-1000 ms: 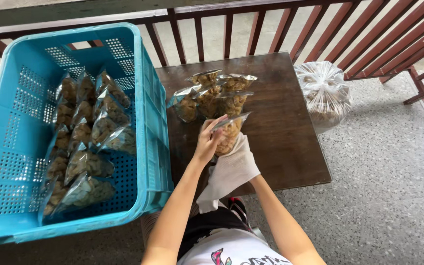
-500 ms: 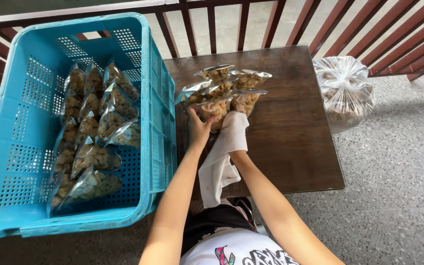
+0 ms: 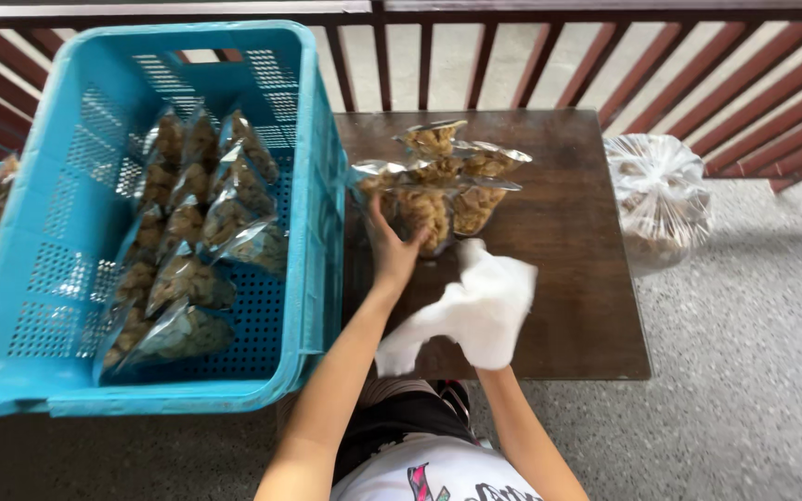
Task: The person sits on the floor and wipes the exterior of clear plastic bags containing food items using a white cloth. They pick up each bag from a blue basket, wipe it, and place it on a wooden table.
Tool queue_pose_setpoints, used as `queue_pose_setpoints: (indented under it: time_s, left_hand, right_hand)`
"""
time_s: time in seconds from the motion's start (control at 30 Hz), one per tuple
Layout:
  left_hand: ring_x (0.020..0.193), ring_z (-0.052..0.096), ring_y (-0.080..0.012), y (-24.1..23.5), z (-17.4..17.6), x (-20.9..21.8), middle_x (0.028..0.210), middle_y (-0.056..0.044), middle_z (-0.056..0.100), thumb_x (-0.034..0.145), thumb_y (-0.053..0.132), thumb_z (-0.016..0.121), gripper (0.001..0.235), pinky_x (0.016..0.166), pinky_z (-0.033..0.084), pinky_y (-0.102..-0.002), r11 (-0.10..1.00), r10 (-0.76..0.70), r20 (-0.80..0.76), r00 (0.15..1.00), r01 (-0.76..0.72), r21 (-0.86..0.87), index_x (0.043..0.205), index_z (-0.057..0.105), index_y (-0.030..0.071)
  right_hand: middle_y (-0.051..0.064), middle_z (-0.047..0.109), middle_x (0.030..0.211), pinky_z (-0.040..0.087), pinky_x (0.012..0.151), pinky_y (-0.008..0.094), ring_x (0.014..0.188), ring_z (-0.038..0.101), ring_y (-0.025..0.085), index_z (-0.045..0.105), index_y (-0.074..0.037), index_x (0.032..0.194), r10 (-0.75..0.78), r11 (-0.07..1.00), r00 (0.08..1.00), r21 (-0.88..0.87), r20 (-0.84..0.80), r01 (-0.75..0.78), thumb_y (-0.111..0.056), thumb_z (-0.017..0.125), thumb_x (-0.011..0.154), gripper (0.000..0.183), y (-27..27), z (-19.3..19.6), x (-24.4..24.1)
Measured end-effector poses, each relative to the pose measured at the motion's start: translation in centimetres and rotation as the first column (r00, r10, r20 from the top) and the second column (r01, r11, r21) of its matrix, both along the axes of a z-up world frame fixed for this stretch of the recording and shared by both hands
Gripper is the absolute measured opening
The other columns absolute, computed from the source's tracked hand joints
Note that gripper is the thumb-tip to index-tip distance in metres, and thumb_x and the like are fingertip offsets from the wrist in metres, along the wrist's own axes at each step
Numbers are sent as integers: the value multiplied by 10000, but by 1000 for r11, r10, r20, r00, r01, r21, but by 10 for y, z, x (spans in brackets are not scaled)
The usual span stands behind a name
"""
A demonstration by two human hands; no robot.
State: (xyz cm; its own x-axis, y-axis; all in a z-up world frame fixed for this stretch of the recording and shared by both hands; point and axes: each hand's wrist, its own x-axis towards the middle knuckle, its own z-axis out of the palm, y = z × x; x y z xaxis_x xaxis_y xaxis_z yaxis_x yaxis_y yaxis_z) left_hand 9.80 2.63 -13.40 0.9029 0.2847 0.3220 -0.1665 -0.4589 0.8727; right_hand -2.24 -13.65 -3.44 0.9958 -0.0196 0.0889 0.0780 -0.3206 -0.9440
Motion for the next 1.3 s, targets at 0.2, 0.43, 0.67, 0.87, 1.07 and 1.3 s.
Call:
queue_pose_setpoints:
  time_s: [0.2,0.43,0.67,0.87,1.07,1.3]
  left_hand:
    - [1431,334,-423,-12,14,-21,1540,-257,308,603,179,946,1254,1188,321,-483,991,-99,-223,970,77,-106,1562,144,83]
    - [1397,383,-552,-17,36,-36,1599,-290,245,786,5,826,1070,1096,464,-533,982,-147,19,989,144,123,1634,251,312]
    - [1316,517,-484,-9,51,-26,1497,-232,372,790,23,773,831,900,551,-551,942,-38,-107,994,72,327,1448,421,389]
    - [1266,521,-488,-20,95,-46,1444,-233,368,823,153,799,704,876,507,-570,930,-62,-4,998,59,364,1424,444,242]
    - [971,719,-302,-20,173,-86,1023,-134,743,912,203,702,183,855,551,-415,803,-489,-451,746,588,102,1057,709,92]
    - [913,714,-323,4,279,-120,988,-178,734,903,45,672,69,806,560,-416,818,-529,-101,842,539,201,952,667,-3]
  right_hand:
    - [128,643,989,510,759,345,883,610,214,612,-10,1087,-62,979,989,184,-133,86,-238,723,846,350,7,-16,5]
    - [121,639,961,511,741,331,858,602,201,621,-2,1051,205,938,968,-253,-143,-236,-210,719,857,301,14,-15,22]
    - [92,642,959,508,729,312,848,585,170,621,-8,1040,132,900,909,432,-395,57,-179,695,863,257,27,-21,73]
    - [278,650,938,517,768,415,906,621,404,660,24,853,332,567,905,-823,266,34,-269,759,772,319,23,46,54]
    - [129,692,1007,511,762,378,913,630,257,702,-35,969,191,939,901,-196,-389,-283,-279,645,942,252,-5,97,15]
    - [112,637,1244,474,965,429,1132,595,267,610,-79,1258,437,482,900,843,4,-238,-439,609,948,475,-23,108,8]
